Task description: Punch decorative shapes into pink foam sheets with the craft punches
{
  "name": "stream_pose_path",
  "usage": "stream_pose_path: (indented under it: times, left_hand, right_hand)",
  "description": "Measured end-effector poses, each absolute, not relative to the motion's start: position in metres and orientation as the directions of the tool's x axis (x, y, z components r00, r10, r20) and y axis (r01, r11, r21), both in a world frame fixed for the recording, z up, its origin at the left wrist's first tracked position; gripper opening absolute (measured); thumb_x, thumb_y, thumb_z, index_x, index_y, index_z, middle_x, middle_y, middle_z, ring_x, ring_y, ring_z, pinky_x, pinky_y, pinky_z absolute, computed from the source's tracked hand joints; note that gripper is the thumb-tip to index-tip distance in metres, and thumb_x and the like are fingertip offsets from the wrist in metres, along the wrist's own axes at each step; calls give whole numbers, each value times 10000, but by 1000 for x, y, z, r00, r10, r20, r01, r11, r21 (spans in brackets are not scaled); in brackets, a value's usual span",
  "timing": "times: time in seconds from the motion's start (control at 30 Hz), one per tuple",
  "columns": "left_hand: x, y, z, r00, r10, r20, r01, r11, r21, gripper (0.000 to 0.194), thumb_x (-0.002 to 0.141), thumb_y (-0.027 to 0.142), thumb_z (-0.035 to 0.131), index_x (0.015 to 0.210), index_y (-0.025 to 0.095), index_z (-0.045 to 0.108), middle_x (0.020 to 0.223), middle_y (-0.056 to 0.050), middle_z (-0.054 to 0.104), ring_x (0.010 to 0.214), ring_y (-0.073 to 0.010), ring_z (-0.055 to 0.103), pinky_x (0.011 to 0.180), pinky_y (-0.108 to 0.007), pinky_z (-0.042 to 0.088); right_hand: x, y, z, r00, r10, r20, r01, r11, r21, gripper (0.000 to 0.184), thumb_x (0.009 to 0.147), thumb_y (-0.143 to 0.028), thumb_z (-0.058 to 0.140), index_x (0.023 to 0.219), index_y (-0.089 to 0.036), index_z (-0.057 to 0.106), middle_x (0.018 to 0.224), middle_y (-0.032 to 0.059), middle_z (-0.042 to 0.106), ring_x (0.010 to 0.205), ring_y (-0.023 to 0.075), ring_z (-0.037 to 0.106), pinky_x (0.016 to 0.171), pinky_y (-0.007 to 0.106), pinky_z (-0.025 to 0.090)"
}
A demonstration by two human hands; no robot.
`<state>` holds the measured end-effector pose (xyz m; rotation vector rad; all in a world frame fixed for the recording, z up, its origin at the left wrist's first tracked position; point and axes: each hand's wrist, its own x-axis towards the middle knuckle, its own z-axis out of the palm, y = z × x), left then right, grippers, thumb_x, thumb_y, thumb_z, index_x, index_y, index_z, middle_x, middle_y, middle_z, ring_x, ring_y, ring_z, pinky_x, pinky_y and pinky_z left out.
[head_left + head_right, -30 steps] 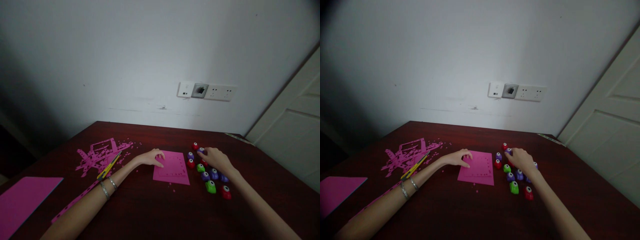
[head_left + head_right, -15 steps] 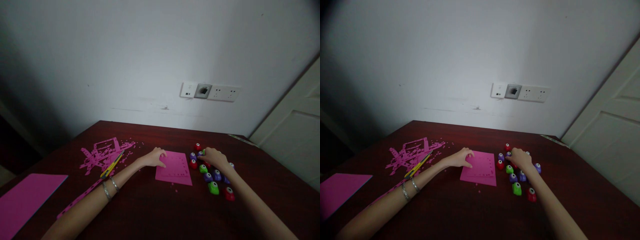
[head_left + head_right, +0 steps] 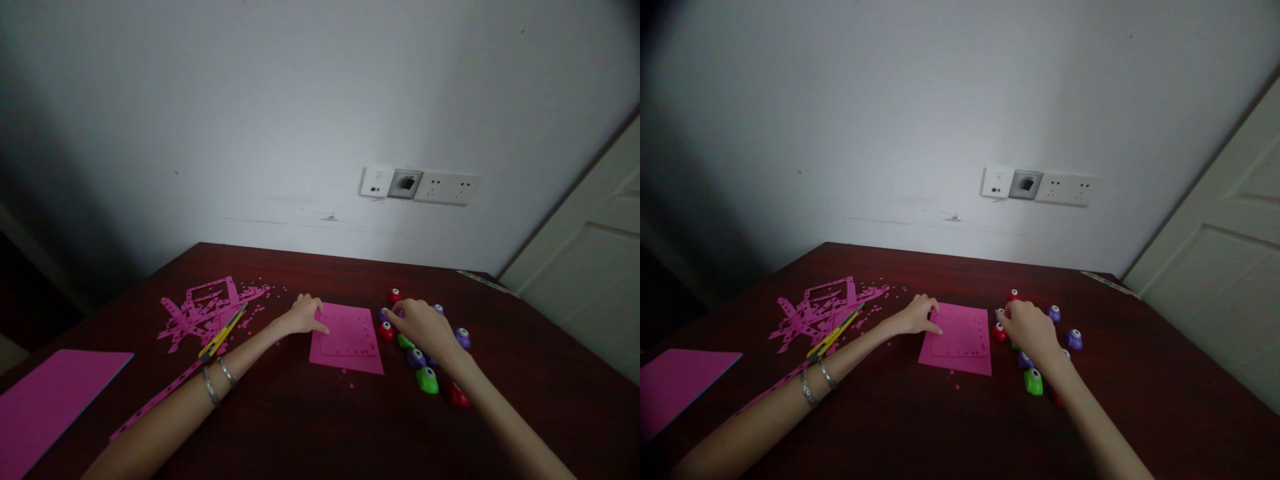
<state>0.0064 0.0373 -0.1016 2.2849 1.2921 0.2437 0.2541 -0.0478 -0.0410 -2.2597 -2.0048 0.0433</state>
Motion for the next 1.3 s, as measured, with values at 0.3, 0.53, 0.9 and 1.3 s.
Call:
stream_pose_path:
  times: [0.3, 0.53, 0.9, 1.3]
  left_hand:
    - [8, 40, -103, 554, 827, -97, 730, -426, 534, 516, 521, 453, 755, 906, 161, 573, 940, -65, 496, 944, -253, 446, 777, -330, 379]
    - [12, 46, -104, 589, 808, -18, 524, -365, 770, 181, 628, 265, 689, 708, 136, 590, 660, 0, 576, 640, -130, 528, 608, -258, 401]
    - [-7, 43, -35, 582, 811, 50, 246, -234, 941, 236, 648, 334, 684, 751, 141, 598, 595, 20, 545, 538, -66, 457, 517, -222, 333]
    - [-13, 45, -31, 581, 811, 68, 204, -226, 953, 268, 656, 373, 691, 758, 146, 592, 572, 26, 509, 502, -62, 419, 470, -222, 299]
  right_hand:
    - [240, -48, -36, 10, 995, 97, 982, 9, -188, 369, 832, -421, 391, 720, -206, 669, 736, 80, 672, 728, 225, 624, 531, 261, 334]
    - [243, -45, -38, -5, 998, 69, 962, 24, -272, 338, 819, -407, 433, 713, -197, 676, 695, 73, 674, 713, 217, 629, 552, 265, 355]
    - [245, -48, -13, -103, 994, 21, 478, 69, -876, 405, 741, -400, 550, 1059, -151, 576, 1030, 97, 655, 827, 174, 626, 588, 248, 483]
    - [233, -46, -28, -65, 997, 51, 380, 72, -922, 242, 659, -401, 636, 720, -167, 635, 651, 37, 647, 516, 105, 532, 433, 216, 376]
